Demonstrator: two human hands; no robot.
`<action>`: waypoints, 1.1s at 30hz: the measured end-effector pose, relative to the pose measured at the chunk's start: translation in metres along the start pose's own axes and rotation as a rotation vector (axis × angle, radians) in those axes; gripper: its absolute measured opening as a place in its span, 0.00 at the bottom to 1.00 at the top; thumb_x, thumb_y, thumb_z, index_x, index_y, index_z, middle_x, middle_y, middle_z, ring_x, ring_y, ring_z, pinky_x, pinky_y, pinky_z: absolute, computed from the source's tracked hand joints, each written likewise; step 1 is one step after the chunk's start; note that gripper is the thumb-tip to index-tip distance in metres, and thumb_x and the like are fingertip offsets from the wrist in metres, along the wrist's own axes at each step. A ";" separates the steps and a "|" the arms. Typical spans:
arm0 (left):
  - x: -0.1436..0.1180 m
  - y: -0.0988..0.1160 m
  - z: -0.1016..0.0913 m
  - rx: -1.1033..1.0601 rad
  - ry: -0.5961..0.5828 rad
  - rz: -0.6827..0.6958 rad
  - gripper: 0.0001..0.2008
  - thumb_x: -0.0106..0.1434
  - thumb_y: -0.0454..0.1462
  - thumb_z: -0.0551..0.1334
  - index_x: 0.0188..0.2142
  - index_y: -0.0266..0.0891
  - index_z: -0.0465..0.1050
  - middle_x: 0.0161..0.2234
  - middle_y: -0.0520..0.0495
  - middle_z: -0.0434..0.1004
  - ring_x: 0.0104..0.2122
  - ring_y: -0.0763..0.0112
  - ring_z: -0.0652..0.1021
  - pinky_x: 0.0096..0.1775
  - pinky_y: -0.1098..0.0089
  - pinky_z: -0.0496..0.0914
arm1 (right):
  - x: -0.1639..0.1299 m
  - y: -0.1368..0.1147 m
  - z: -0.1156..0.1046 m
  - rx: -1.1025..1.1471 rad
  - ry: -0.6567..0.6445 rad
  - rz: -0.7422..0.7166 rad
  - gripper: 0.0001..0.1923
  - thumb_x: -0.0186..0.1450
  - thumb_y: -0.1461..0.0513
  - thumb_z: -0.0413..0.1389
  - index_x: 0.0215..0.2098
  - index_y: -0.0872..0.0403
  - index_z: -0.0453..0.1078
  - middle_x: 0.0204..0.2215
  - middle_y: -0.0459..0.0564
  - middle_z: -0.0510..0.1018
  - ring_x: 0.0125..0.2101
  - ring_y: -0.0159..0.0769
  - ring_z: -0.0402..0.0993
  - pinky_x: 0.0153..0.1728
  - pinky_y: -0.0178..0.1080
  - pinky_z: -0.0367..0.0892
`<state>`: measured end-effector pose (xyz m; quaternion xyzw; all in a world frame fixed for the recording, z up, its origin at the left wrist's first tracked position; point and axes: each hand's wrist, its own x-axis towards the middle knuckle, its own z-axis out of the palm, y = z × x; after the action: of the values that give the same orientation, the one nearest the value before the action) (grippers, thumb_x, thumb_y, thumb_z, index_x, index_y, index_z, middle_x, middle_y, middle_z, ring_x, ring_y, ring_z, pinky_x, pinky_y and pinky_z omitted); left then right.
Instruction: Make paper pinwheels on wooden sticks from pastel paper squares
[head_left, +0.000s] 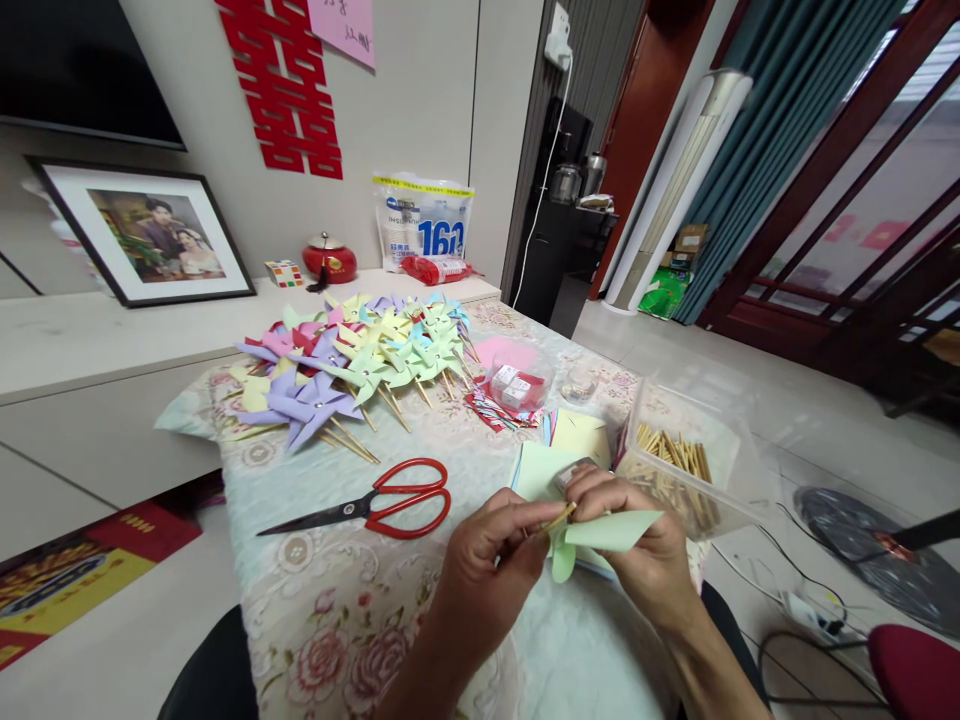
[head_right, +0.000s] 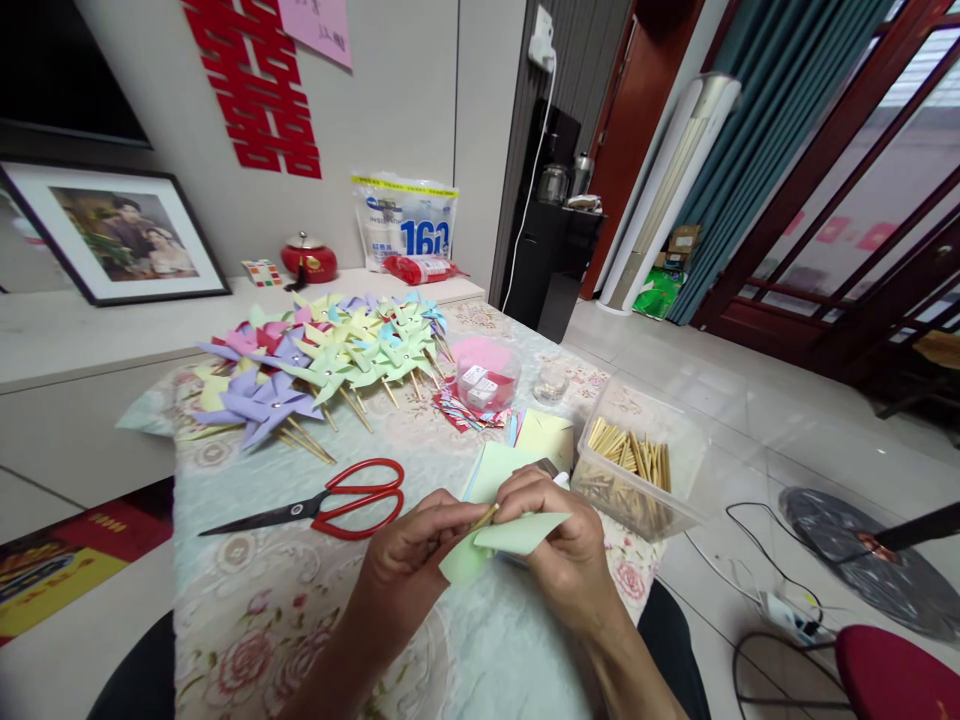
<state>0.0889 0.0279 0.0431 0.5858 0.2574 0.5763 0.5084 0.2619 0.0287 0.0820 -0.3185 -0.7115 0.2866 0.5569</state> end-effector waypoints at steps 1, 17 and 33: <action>0.000 0.001 0.000 0.002 0.000 -0.003 0.11 0.64 0.36 0.64 0.46 0.45 0.82 0.28 0.51 0.67 0.25 0.76 0.68 0.27 0.74 0.61 | 0.000 0.000 0.000 0.001 -0.007 0.001 0.07 0.68 0.57 0.60 0.34 0.50 0.75 0.29 0.49 0.77 0.33 0.40 0.73 0.42 0.47 0.70; 0.003 0.001 0.000 -0.089 0.023 -0.044 0.10 0.62 0.39 0.67 0.43 0.46 0.84 0.27 0.51 0.68 0.25 0.77 0.68 0.28 0.74 0.61 | -0.001 0.003 0.000 0.109 -0.007 0.045 0.03 0.68 0.58 0.61 0.38 0.48 0.75 0.33 0.47 0.77 0.37 0.39 0.73 0.41 0.42 0.68; 0.002 0.003 -0.001 -0.055 -0.010 0.005 0.10 0.64 0.37 0.66 0.44 0.48 0.83 0.28 0.51 0.69 0.26 0.77 0.68 0.28 0.75 0.61 | -0.002 -0.001 -0.003 0.019 -0.017 0.053 0.08 0.68 0.58 0.61 0.45 0.43 0.77 0.33 0.46 0.78 0.37 0.37 0.75 0.37 0.36 0.70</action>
<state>0.0871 0.0288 0.0463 0.5752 0.2374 0.5814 0.5242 0.2651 0.0268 0.0824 -0.3293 -0.7049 0.3108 0.5459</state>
